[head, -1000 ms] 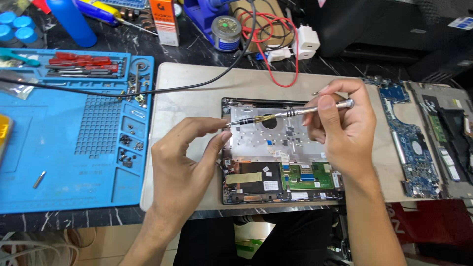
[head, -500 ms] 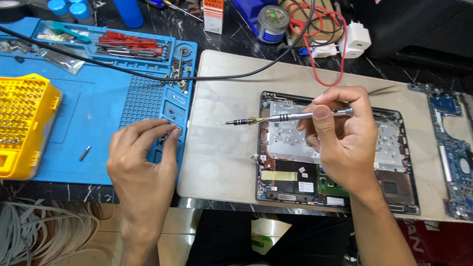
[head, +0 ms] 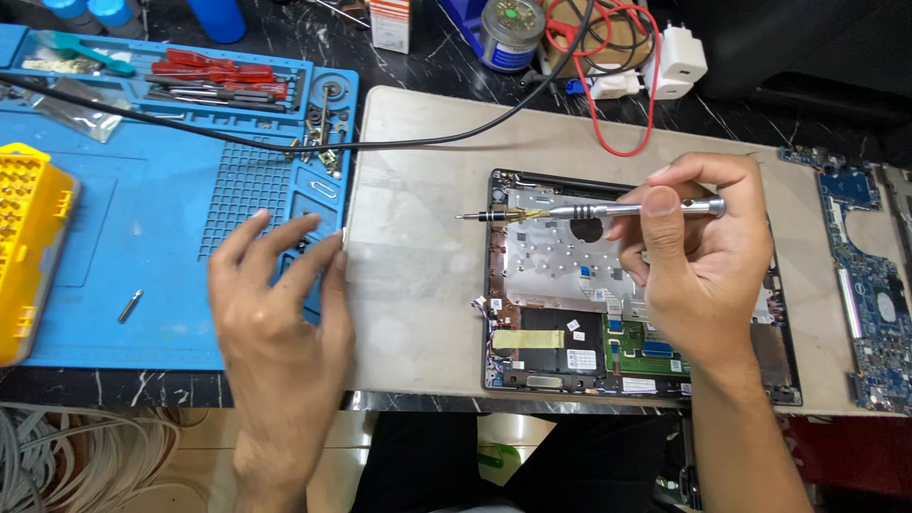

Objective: The person uses a screwdriver to remove screws from a laptop chassis, detaches the keyboard, and then reattaches it. They continue to secure the keyboard and other components with screws, working on the internal parts of the laptop.

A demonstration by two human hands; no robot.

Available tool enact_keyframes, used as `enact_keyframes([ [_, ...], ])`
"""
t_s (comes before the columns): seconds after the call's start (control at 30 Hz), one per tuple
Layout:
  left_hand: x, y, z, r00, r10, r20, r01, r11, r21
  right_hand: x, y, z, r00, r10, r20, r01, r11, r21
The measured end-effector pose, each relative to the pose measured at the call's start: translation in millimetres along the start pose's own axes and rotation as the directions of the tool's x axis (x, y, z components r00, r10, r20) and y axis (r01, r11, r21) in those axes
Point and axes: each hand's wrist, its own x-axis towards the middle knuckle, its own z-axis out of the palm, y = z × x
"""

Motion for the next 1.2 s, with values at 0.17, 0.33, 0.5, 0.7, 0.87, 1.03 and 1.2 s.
enact_keyframes([
  [0.17,14.9,45.1,15.3,0.991,0.091,0.094,-0.064,0.963,-0.262,-3.1,1.5,-18.5,0.999,0.029,-0.014,-0.030,0.998,-0.058],
  [0.33,23.7,68.2,45.0,0.957,0.241,0.161,-0.165,0.910,-0.379,-4.3,2.4,-30.2,1.000,0.024,0.016,-0.023,0.998,-0.051],
  [0.5,17.5,69.1,68.3,0.956,0.262,0.131,-0.211,0.926,-0.313,1.0,-9.0,-34.6,0.991,-0.031,0.131,0.046,0.993,-0.113],
  [0.7,27.3,74.4,71.9,0.961,0.231,0.148,-0.172,0.928,-0.331,9.8,0.7,-36.9,0.990,-0.031,0.137,0.043,0.996,-0.084],
  [0.87,24.7,69.6,78.1,0.948,0.217,0.234,-0.146,0.947,-0.286,15.3,8.3,-34.4,0.989,-0.016,0.144,0.046,0.977,-0.207],
  [1.03,23.3,70.9,79.6,0.934,0.194,0.299,-0.119,0.960,-0.252,17.6,14.9,-34.7,0.987,-0.037,0.157,0.083,0.952,-0.296],
  [1.2,21.5,70.6,81.1,0.932,0.188,0.310,-0.118,0.966,-0.230,15.8,14.0,-32.3,0.987,-0.011,0.163,0.056,0.961,-0.270],
])
